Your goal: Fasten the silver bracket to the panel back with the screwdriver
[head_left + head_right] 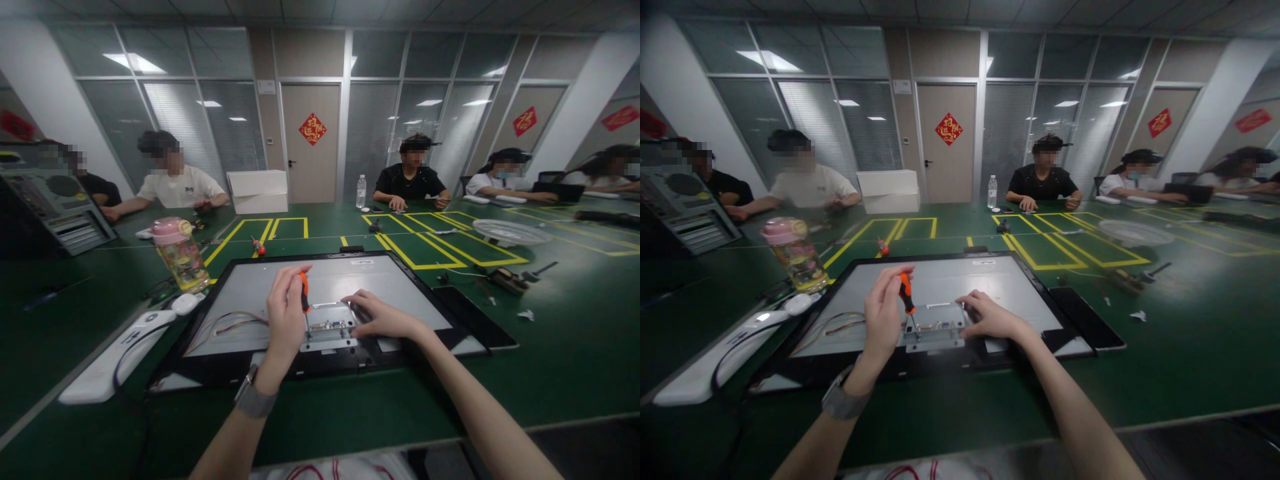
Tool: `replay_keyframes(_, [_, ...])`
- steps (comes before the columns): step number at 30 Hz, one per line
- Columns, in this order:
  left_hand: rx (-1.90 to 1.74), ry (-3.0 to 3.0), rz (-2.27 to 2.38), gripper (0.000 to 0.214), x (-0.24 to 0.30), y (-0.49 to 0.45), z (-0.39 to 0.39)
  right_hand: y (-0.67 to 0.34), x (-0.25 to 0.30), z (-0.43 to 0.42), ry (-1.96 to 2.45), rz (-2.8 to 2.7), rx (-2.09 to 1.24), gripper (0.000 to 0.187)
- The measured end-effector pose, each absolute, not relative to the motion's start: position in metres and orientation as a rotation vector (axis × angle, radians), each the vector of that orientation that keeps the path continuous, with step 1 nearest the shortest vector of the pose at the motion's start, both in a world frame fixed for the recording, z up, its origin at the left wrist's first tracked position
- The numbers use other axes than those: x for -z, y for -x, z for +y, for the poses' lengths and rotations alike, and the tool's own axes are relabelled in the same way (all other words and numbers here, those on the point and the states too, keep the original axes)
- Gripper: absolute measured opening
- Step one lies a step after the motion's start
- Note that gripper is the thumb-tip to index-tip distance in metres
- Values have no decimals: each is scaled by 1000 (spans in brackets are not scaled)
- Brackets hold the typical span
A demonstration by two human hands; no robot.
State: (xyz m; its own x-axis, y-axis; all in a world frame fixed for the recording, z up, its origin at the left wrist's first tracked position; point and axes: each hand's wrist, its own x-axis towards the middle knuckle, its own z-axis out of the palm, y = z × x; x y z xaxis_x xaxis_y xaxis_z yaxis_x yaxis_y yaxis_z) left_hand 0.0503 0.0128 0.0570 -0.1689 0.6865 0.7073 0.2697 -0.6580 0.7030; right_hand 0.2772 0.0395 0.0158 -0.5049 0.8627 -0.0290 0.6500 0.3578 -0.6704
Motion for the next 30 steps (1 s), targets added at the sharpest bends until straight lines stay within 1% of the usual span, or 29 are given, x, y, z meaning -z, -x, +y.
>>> replay_keyframes(6, [-1951,-1763,1201,16,-56,-51,13,-276,-18,37,1336,-2294,-920,69])
replay_keyframes(12, [-1886,-1764,1062,29,-56,-50,13,-278,-15,39,1321,-2310,-892,70])
replay_keyframes(22, [-1927,-1793,1187,13,-54,-51,14,-276,-18,38,1343,-2307,-896,70])
replay_keyframes(24, [-1923,-1784,1190,15,-55,-52,14,-277,-16,39,1337,-2312,-889,70])
replay_keyframes(28, [-1859,-1651,1110,27,-54,-53,13,-279,-11,42,1313,-2319,-875,71])
replay_keyframes(30, [-1828,-1615,1072,28,-53,-52,14,-279,-10,43,1310,-2320,-877,71])
